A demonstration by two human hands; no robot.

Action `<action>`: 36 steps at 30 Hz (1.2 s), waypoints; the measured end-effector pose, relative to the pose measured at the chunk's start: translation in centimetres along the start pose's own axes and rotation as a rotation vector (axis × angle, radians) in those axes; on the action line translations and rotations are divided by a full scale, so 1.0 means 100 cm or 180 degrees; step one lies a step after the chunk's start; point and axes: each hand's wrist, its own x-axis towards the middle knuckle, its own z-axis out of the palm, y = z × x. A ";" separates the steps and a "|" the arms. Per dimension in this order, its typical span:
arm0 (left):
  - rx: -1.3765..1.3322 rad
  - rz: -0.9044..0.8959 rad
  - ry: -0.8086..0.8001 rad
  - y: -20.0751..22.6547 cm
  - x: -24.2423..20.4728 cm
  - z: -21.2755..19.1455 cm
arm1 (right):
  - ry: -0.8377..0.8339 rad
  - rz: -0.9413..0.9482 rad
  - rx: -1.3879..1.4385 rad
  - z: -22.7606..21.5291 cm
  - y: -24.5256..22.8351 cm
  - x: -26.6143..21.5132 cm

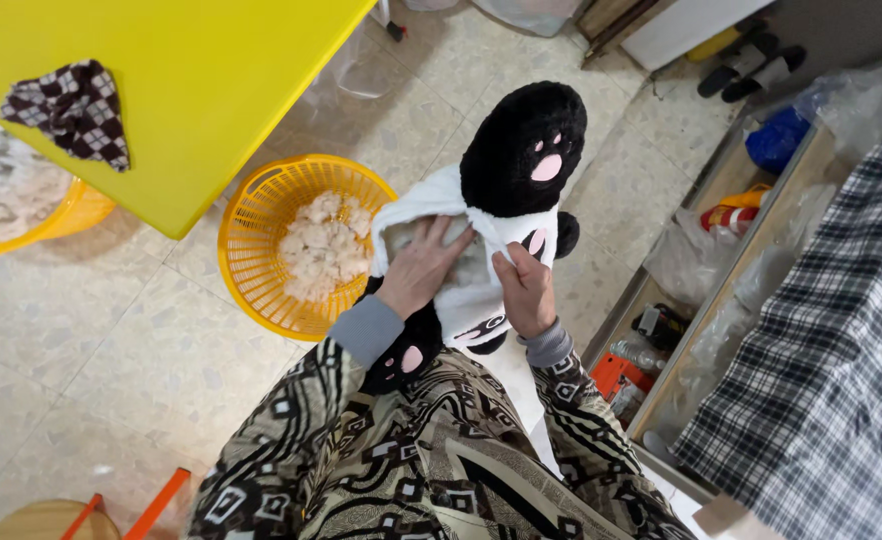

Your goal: The person repeatedly scoops white fluffy stuffing from a yellow basket and packs it into the open cavity of a black-and-white plush toy. The person adjusts the toy and continues adding stuffing by hand throughout the clip.

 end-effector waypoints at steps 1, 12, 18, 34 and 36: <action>-0.0047 -0.0158 -0.0167 -0.001 0.003 0.003 | -0.0038 -0.0004 0.0025 0.000 0.000 0.001; -0.1626 -0.1635 0.0928 -0.052 -0.056 -0.048 | -0.0040 -0.0236 0.0132 -0.005 0.010 0.005; -0.1184 -0.1326 0.1371 -0.091 -0.080 -0.076 | 0.0080 -0.0049 0.0104 -0.014 0.009 0.012; 0.1209 -0.2161 -0.1572 -0.121 -0.098 -0.059 | 0.0161 -0.0007 -0.0096 -0.029 0.008 0.018; 0.1203 -0.2042 -0.1259 -0.112 -0.094 -0.073 | 0.0138 0.0005 -0.0132 -0.026 0.006 0.020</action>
